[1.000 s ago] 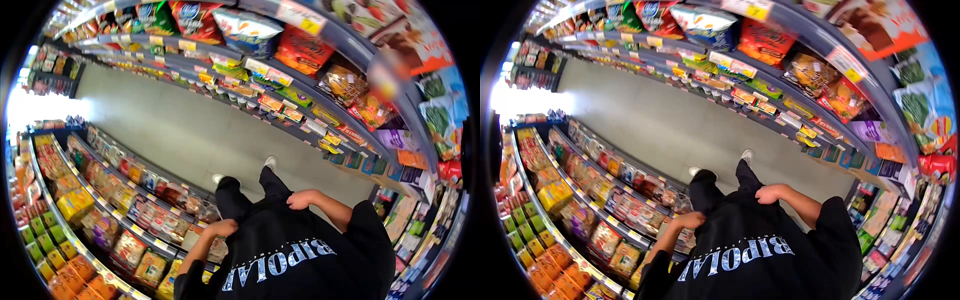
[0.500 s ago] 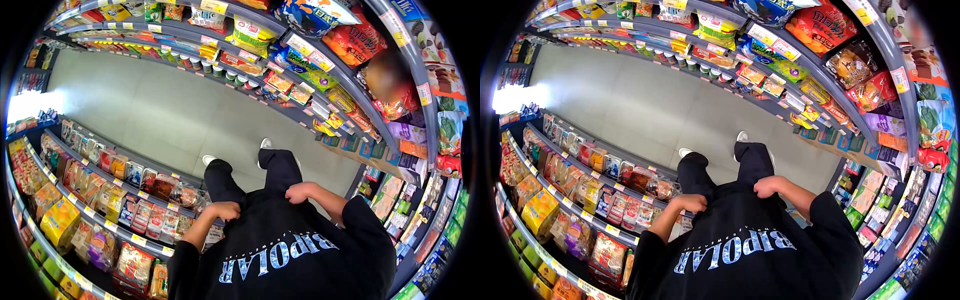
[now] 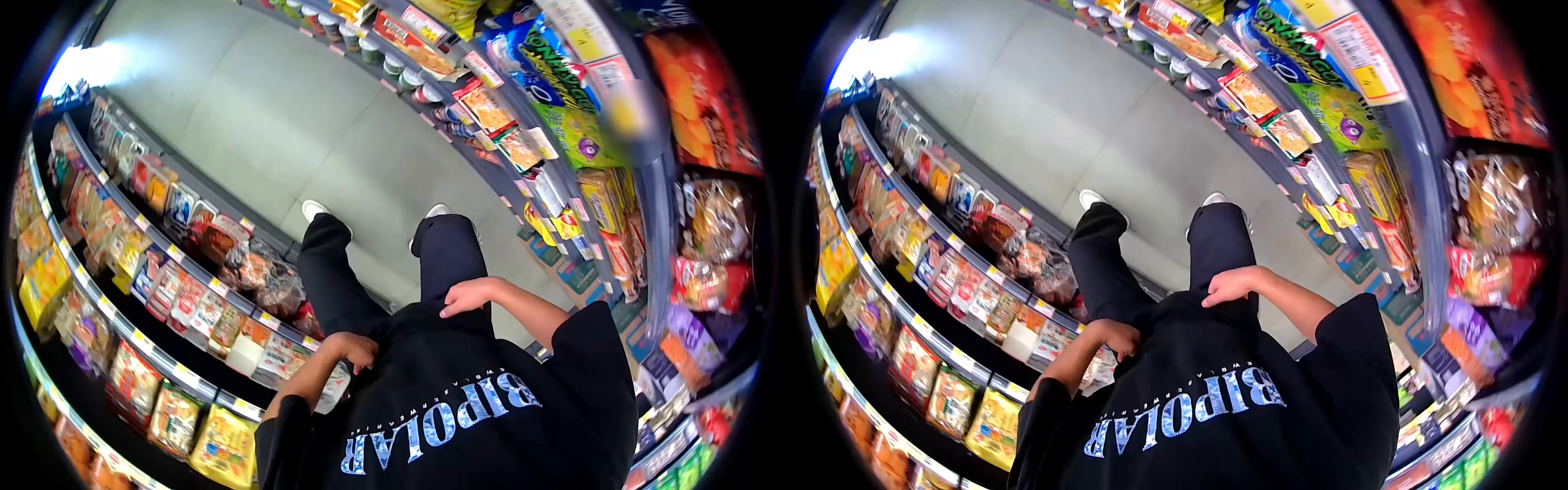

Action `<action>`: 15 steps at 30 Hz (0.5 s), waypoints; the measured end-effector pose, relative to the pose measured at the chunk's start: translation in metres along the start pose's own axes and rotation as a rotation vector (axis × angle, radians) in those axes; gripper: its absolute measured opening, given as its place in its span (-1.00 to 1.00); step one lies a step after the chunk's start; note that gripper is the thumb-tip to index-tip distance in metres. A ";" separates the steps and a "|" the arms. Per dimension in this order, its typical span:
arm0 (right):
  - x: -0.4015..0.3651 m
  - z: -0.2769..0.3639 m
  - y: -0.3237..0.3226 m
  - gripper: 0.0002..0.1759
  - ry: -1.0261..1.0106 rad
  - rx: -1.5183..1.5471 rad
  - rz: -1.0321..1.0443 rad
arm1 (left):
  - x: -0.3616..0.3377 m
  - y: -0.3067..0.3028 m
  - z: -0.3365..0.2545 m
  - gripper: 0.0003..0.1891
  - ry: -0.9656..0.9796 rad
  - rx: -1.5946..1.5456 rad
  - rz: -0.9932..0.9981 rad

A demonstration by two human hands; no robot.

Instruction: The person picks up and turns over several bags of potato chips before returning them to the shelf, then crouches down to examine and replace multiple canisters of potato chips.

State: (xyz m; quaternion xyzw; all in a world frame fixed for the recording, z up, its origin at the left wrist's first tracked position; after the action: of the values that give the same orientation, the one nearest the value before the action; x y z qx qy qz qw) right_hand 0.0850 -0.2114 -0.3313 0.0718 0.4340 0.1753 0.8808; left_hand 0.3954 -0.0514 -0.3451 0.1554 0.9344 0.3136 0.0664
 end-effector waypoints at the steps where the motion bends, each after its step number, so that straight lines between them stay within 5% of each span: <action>1: 0.004 -0.016 0.003 -0.42 -0.048 0.083 -0.054 | 0.016 0.004 0.010 -0.75 -0.084 -0.123 -0.027; 5: 0.004 -0.068 0.007 -0.60 0.096 0.555 0.036 | 0.078 0.009 0.014 -0.72 -0.404 -0.419 -0.081; 7: 0.017 -0.123 0.013 -0.72 0.062 0.682 -0.314 | 0.099 0.003 -0.012 -0.69 -0.591 -0.572 -0.160; 9: 0.028 -0.195 0.016 -0.77 0.166 0.228 -0.898 | 0.123 0.007 -0.017 -0.66 -0.644 -0.608 -0.191; 12: 0.031 -0.330 0.017 -0.79 0.481 0.145 -1.003 | 0.136 0.000 -0.048 -0.65 -0.697 -0.594 -0.387; 15: 0.001 -0.362 0.017 -0.80 0.649 0.256 -0.933 | 0.140 -0.007 -0.037 -0.68 -0.421 -0.136 -1.048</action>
State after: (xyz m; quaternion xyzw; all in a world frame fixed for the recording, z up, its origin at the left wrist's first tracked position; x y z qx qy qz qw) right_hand -0.2047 -0.2047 -0.5487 -0.0784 0.6853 -0.2719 0.6710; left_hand 0.2539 -0.0313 -0.3232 -0.2745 0.8309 0.2605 0.4079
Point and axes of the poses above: each hand's wrist, its own x-axis towards the middle knuckle, its own y-axis out of the palm, z = x × y, the point moved 2 cm from there along x, towards the middle knuckle, and after that the axes turned 15 degrees about -x, right-handed, at the moved point
